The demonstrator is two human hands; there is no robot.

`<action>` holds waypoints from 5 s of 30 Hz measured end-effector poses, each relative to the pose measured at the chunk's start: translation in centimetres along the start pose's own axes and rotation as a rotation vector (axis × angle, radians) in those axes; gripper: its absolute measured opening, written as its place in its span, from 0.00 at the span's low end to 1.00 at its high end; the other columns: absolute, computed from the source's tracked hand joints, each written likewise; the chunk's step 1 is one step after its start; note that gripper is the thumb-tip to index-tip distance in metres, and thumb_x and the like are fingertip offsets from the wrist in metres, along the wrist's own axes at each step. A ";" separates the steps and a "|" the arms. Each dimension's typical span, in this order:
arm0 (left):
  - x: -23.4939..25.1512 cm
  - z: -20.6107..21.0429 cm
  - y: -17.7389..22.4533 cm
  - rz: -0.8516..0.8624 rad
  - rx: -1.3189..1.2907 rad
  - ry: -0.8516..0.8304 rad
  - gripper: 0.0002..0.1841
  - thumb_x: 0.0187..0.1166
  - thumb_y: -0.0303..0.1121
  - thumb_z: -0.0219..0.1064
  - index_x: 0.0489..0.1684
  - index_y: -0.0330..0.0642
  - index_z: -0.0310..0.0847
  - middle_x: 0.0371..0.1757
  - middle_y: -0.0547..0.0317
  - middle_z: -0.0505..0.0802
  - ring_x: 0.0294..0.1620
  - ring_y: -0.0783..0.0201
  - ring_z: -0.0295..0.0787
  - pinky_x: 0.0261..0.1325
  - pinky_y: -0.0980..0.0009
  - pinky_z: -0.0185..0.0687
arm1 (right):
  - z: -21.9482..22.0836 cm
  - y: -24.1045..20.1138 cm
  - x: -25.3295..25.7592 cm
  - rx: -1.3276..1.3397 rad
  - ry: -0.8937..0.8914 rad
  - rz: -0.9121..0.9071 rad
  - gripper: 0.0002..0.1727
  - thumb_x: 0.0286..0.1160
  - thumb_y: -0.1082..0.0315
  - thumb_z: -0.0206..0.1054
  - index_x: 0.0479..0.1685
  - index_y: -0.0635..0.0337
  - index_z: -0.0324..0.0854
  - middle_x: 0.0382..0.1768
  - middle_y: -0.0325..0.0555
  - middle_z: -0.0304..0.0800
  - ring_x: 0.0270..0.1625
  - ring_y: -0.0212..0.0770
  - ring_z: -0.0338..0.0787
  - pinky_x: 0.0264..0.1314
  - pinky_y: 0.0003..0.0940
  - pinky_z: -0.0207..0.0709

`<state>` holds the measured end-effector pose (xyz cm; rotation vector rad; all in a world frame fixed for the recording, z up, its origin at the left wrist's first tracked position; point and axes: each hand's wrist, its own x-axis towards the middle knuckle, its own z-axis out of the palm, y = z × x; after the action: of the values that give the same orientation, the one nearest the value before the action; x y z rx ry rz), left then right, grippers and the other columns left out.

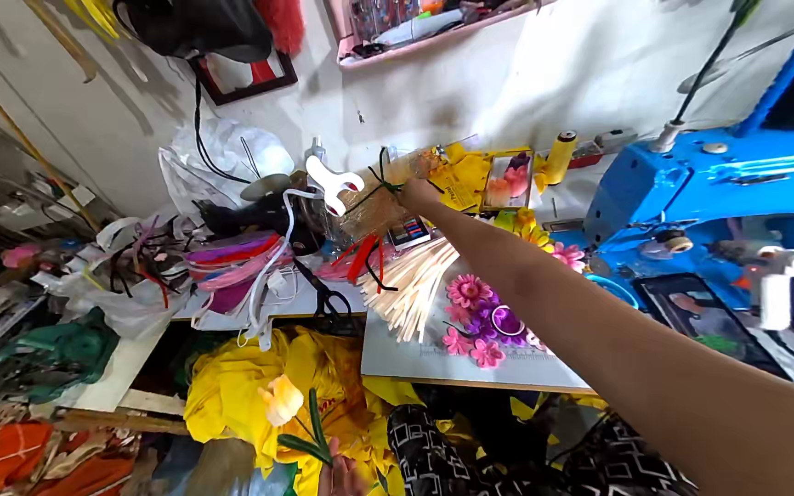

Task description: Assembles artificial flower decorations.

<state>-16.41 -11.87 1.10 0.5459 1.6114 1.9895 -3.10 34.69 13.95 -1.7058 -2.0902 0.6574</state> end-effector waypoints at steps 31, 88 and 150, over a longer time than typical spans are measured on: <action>-1.7 13.7 4.2 -0.126 -0.441 -0.853 0.10 0.88 0.51 0.58 0.49 0.62 0.82 0.70 0.69 0.89 0.68 0.65 0.87 0.65 0.65 0.85 | -10.6 9.1 -28.9 0.870 -0.423 -0.848 0.07 0.71 0.70 0.65 0.44 0.46 0.81 0.31 0.23 0.90 0.33 0.19 0.88 0.31 0.18 0.82; -3.1 12.5 2.0 0.368 -0.073 -0.634 0.12 0.93 0.33 0.50 0.55 0.45 0.81 0.42 0.71 0.88 0.27 0.78 0.84 0.28 0.81 0.84 | -0.7 13.7 -39.5 1.307 -0.041 -0.118 0.09 0.87 0.71 0.56 0.48 0.58 0.84 0.33 0.38 0.92 0.24 0.22 0.81 0.26 0.14 0.75; -1.0 11.5 7.3 0.013 -0.277 -0.847 0.15 0.91 0.37 0.53 0.40 0.56 0.88 0.51 0.66 0.96 0.44 0.73 0.94 0.38 0.79 0.91 | 4.2 13.3 -38.3 1.767 -0.617 -0.279 0.40 0.65 0.31 0.72 0.73 0.48 0.80 0.61 0.43 0.93 0.60 0.41 0.93 0.65 0.38 0.86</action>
<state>-9.76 -4.82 10.71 1.0923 0.8002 1.5996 13.17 -1.19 3.47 -0.1666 -0.9557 2.1163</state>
